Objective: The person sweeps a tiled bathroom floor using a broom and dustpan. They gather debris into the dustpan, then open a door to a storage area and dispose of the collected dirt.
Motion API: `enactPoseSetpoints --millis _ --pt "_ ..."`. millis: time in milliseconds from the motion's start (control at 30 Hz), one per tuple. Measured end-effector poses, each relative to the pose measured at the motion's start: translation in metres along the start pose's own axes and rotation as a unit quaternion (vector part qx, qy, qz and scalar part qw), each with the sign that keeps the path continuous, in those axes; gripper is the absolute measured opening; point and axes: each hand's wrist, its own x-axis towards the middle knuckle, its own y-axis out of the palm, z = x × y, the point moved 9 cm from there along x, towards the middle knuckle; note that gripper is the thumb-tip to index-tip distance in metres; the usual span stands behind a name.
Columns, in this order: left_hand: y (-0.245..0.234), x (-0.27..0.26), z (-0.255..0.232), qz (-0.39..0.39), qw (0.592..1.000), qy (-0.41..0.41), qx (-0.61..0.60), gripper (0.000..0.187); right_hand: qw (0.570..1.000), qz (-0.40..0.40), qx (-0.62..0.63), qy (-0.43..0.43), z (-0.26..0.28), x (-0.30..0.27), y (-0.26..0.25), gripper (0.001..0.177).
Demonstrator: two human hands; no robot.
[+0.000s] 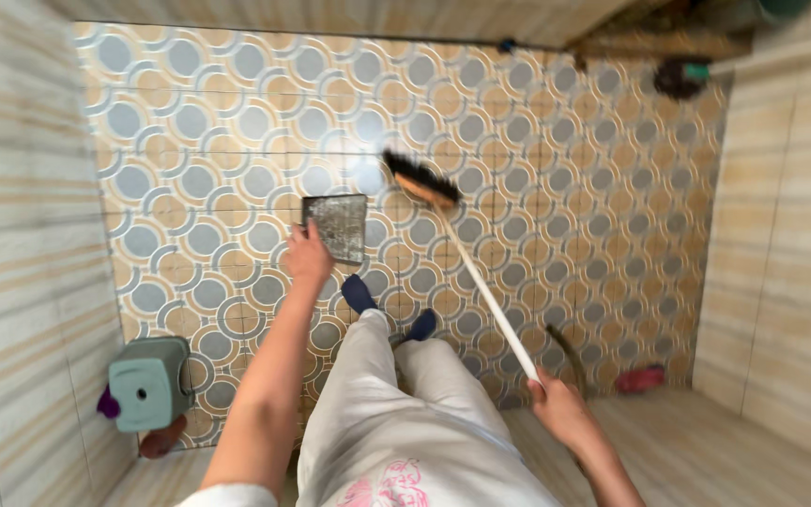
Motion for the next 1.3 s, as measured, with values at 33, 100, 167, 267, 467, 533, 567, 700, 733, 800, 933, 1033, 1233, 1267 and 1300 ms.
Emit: enactPoseSetpoints --millis 33,100,167,267,467,533,567,700,733,800,933,1033,1233,1267,1300 --pt "0.010 0.015 0.004 0.031 0.999 -0.003 0.027 0.077 1.000 0.000 -0.001 0.011 0.005 0.001 0.007 0.035" --pt "0.036 0.041 0.015 0.088 0.993 -0.013 0.076 0.066 0.999 0.008 -0.002 0.043 0.013 0.007 0.024 0.032" --pt "0.060 0.056 0.022 0.103 0.991 -0.021 0.079 0.061 0.996 0.027 0.006 0.082 0.018 0.014 0.045 0.031" --pt "0.084 0.066 0.039 0.088 0.992 -0.032 0.084 0.042 0.994 0.039 0.056 0.083 0.031 0.030 0.069 0.030" --pt "0.089 0.037 0.082 0.036 0.996 -0.077 0.022 0.026 0.987 0.059 0.117 0.088 0.071 0.047 0.092 0.031" --pt "0.079 0.015 0.098 0.025 0.995 -0.099 -0.012 0.027 0.984 0.062 0.149 0.069 0.077 0.045 0.094 0.030" --pt "0.072 0.001 0.107 0.010 0.995 -0.099 -0.026 0.028 0.983 0.062 0.164 0.056 0.076 0.048 0.095 0.029" --pt "0.049 -0.056 0.142 -0.073 0.986 -0.118 -0.093 0.034 0.994 0.032 0.100 -0.032 0.056 0.076 0.129 0.033" --pt "0.048 -0.064 0.149 -0.080 0.983 -0.133 -0.097 0.034 0.994 0.006 0.068 -0.084 0.053 0.084 0.137 0.034" --pt "0.046 -0.076 0.162 -0.093 0.976 -0.162 -0.107 0.035 0.988 -0.019 0.005 -0.153 0.036 0.077 0.146 0.034" --pt "0.041 -0.099 0.177 -0.121 0.969 -0.169 -0.130 0.035 0.988 0.111 0.006 -0.109 0.014 0.023 0.129 0.034" --pt "0.033 -0.108 0.174 -0.125 0.969 -0.174 -0.125 0.033 0.979 0.190 0.061 -0.030 -0.001 -0.026 0.088 0.035" --pt "0.032 -0.112 0.185 -0.118 0.971 -0.171 -0.117 0.034 0.974 0.167 0.141 0.059 -0.053 -0.095 0.060 0.043" --pt "0.033 -0.108 0.190 -0.113 0.973 -0.172 -0.109 0.034 0.972 0.158 0.157 0.074 -0.063 -0.100 0.059 0.043" --pt "0.034 -0.104 0.194 -0.108 0.974 -0.173 -0.101 0.034 0.969 0.149 0.174 0.089 -0.072 -0.103 0.059 0.042"
